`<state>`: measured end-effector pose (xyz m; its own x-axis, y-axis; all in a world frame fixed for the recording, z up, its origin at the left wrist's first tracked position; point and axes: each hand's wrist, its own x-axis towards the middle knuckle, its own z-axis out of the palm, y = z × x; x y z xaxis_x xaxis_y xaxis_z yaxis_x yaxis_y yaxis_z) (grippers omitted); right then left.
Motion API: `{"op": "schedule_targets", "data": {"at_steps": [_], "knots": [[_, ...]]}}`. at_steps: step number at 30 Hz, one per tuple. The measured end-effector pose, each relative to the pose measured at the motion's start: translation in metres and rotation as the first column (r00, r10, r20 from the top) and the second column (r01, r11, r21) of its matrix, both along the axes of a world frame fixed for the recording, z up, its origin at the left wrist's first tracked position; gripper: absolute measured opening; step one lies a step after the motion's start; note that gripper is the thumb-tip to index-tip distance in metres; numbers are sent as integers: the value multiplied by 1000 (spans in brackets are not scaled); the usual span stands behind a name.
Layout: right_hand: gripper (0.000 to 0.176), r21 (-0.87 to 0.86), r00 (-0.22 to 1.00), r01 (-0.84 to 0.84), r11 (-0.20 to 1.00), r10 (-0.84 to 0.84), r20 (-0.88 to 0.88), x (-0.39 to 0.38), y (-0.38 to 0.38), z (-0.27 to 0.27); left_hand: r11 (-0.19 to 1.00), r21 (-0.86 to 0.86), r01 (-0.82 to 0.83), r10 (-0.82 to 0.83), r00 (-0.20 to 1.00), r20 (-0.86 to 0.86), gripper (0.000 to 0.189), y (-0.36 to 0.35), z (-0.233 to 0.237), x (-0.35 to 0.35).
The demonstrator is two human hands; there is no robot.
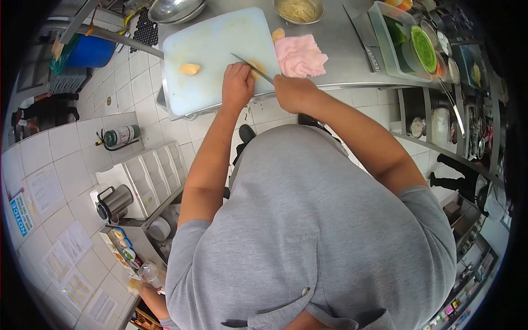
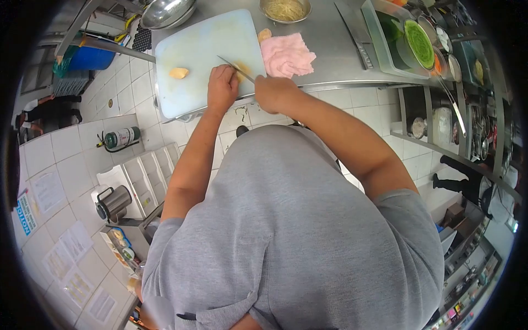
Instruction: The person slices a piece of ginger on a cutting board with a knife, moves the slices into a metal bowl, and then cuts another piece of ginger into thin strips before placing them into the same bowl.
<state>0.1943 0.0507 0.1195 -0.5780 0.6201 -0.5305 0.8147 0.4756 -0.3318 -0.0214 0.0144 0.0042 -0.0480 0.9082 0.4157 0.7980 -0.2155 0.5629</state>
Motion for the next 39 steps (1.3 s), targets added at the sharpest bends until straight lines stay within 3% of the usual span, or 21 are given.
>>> {"op": "schedule_targets", "data": {"at_steps": [3,6,11,14,15,17,23,29,35,39], "knots": [[28,-2,994,102,995,-102,-39,6,-15,-32,998,67,-6,8,1000,-17,11,-2,-4,1],[29,-1,998,54,999,-54,-43,-3,0,-47,997,77,14,-14,1000,-6,16,0,-4,0],[27,-43,1000,-2,999,2,-1,-7,7,5,999,41,15,-15,1000,-12,12,-1,-5,-3],[28,16,999,-36,999,35,14,5,-10,-20,996,88,-21,20,1000,5,12,-4,-9,2],[27,10,999,32,999,-32,-36,6,-15,-35,996,83,-24,24,1000,6,12,-4,-10,2],[27,-9,990,107,994,-108,-87,1,-14,-36,993,116,-23,21,1000,15,12,-4,-10,2],[23,10,999,-48,999,48,1,-4,4,-8,996,81,-25,23,1000,16,13,-2,-12,1],[23,-11,988,117,993,-117,-96,0,-13,-44,994,106,-22,18,999,32,12,-3,-12,2],[23,10,999,-37,999,37,9,-7,4,-10,1000,4,-9,9,1000,27,9,-2,-2,-4],[24,-4,996,66,998,-66,-56,3,-18,-37,998,58,-21,19,999,26,10,-2,-10,-3]]}}
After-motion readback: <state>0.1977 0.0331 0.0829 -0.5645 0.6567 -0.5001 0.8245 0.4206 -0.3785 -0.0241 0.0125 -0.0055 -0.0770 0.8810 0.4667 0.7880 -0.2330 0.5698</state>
